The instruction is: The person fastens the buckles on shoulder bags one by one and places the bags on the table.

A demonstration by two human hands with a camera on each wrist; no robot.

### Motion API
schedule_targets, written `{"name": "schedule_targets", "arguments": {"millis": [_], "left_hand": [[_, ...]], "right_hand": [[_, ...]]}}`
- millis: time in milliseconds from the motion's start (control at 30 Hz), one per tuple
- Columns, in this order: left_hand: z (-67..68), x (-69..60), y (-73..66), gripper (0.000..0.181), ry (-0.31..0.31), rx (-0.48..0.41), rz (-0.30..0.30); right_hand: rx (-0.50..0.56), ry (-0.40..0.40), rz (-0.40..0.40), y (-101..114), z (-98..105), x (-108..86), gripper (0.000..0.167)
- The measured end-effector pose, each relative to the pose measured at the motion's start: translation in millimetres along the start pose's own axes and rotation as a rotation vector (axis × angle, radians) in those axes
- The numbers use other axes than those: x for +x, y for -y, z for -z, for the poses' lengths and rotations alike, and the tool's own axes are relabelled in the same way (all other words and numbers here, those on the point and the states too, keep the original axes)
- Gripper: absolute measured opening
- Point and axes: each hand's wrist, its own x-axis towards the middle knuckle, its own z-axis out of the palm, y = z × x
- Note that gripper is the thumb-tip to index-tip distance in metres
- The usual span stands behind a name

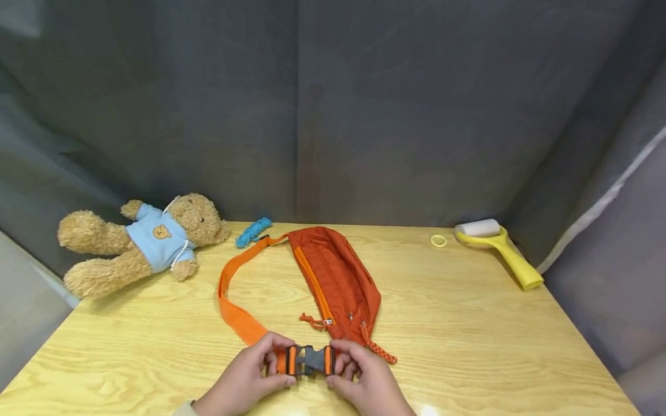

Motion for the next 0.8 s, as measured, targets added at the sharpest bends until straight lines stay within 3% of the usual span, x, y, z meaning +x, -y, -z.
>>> {"name": "schedule_targets", "arguments": {"millis": [567,800], "left_hand": [[-0.2,0.3,1.0,0.047,0.000,0.029,0.016],[-0.4,-0.5,0.1,0.048,0.008,0.027,-0.005]], "right_hand": [[-0.003,0.027,-0.039,-0.4,0.7,-0.4,0.057],[0.012,0.035,-0.042,0.4,0.8,0.5,0.058]]}}
